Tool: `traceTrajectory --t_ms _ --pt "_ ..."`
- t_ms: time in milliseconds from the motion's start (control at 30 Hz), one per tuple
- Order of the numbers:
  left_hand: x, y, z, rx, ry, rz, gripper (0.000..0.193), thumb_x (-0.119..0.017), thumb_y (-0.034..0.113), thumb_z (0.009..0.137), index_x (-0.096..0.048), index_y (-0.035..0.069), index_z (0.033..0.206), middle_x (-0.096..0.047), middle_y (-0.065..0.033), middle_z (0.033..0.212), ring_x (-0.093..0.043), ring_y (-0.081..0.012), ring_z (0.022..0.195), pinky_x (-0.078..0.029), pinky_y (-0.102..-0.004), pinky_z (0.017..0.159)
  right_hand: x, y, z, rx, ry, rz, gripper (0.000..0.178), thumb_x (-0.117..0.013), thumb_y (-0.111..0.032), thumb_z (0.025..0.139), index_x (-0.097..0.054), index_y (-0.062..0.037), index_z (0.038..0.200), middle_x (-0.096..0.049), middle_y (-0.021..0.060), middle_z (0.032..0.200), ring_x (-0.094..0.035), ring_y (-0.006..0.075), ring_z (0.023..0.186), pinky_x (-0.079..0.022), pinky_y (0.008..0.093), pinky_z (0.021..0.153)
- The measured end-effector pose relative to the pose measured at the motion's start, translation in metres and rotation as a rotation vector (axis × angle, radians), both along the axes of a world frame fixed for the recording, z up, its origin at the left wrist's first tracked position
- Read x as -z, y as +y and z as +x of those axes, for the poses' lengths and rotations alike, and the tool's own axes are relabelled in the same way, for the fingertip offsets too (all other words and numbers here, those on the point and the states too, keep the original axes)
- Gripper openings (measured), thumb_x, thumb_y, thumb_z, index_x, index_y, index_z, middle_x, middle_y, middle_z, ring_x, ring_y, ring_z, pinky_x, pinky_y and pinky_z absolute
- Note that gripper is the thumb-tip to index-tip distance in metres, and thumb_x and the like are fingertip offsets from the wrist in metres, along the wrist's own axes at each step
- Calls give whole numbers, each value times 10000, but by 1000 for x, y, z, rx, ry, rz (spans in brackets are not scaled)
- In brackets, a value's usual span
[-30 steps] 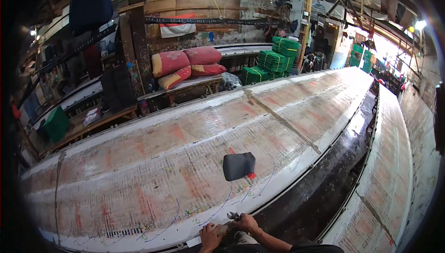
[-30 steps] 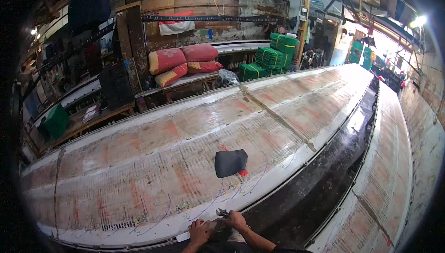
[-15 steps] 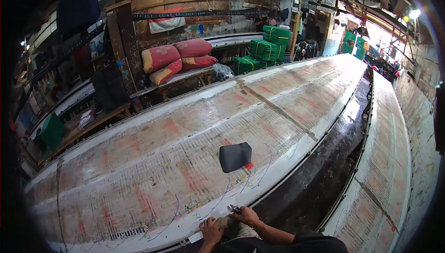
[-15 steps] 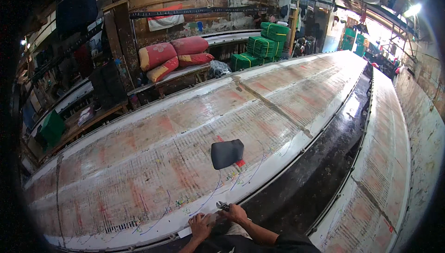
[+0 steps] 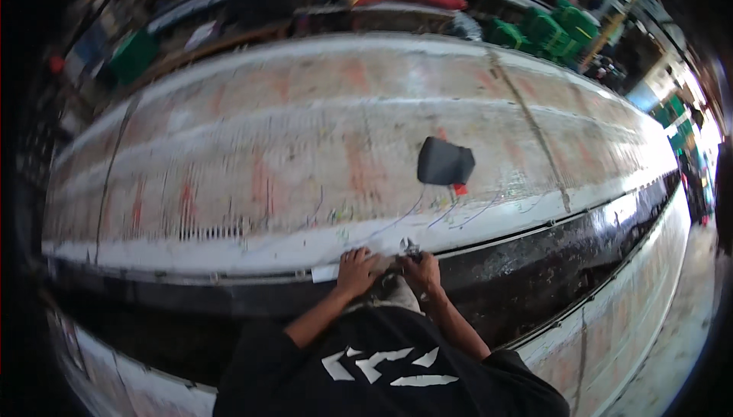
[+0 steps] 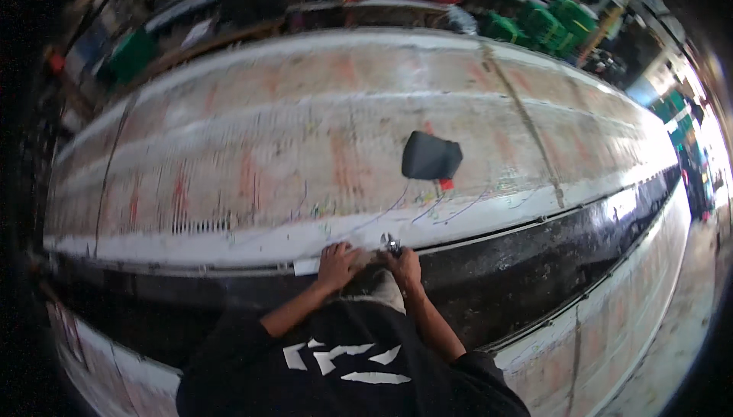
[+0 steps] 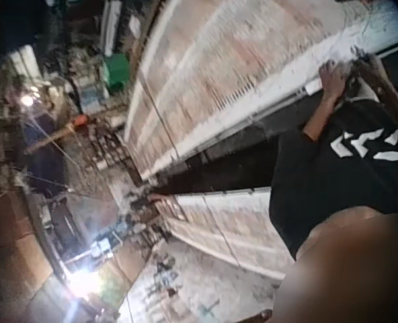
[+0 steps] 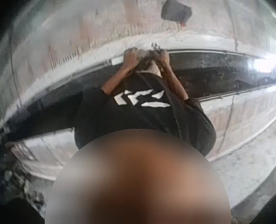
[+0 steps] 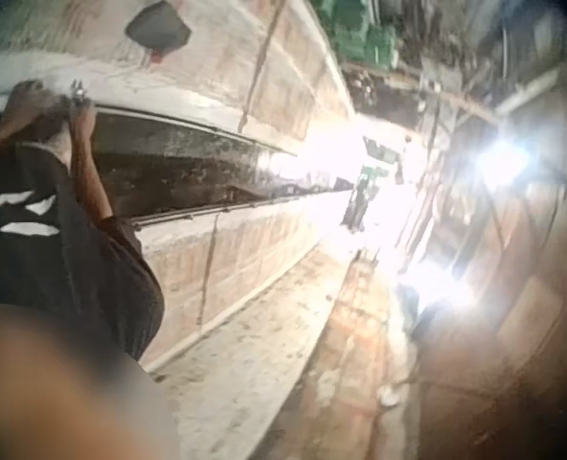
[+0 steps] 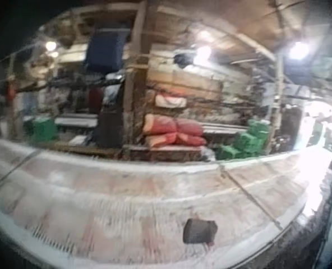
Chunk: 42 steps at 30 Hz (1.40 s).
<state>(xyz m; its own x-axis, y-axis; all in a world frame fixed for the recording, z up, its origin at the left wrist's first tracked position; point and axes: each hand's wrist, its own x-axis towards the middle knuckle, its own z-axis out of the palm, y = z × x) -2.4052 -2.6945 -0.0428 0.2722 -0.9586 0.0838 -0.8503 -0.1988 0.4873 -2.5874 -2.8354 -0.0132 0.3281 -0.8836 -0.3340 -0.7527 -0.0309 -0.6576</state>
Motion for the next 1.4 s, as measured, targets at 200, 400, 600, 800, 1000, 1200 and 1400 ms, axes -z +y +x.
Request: traceTrajectory --t_ms 200,400,600,800,1000,1200,1400 --pt "2 2 8 12 61 -43 476 -750 388 868 -692 184 1295 -585 -97 1268 -524 -315 1239 -378 -494 1073 32 -11 -6 -176 -44 -205 534 -801 -447 846 -713 73 931 -708 238 774 -694 317 701 -519 450 665" --pt "0 9 6 11 51 -16 506 -717 472 906 -681 170 1310 -569 -89 1253 -513 -312 1235 -358 -506 1095 14 -5 0 -158 -6 -53 512 -771 -424 860 -690 75 946 -692 271 813 -692 416 781 -517 485 737" --pt "-4 10 12 46 90 27 495 -709 462 915 -669 165 1310 -574 -93 1344 -488 -316 1332 -341 -516 1140 18 -4 2 -127 6 -50 483 -751 -399 868 -689 73 946 -702 259 823 -684 405 771 -520 477 757" --pt "0 12 15 54 90 34 502 -717 444 911 -647 178 1331 -565 -76 1381 -489 -314 1328 -343 -517 1137 23 -3 5 -131 3 -104 449 -756 -353 856 -666 87 856 -677 185 690 -662 271 650 -521 430 668" --pt "-1 12 18 61 80 48 495 -699 463 916 -652 190 1327 -562 -68 1389 -490 -308 1327 -348 -511 1136 21 -4 6 -189 8 -129 471 -760 -364 846 -656 95 864 -666 228 713 -649 303 668 -514 446 679" --pt "-4 12 18 75 79 17 450 -667 444 945 -662 188 1316 -575 -70 1365 -501 -322 1310 -358 -501 1129 -16 18 16 -114 49 -252 431 -787 -373 824 -713 26 970 -716 211 919 -682 375 828 -521 468 767" --pt "0 8 16 53 95 -19 431 -649 484 941 -716 183 1242 -592 -70 1345 -537 -332 1236 -394 -504 1082 1 19 10 -178 -112 -333 280 -780 -272 845 -724 -21 956 -673 147 947 -655 372 863 -508 448 763"
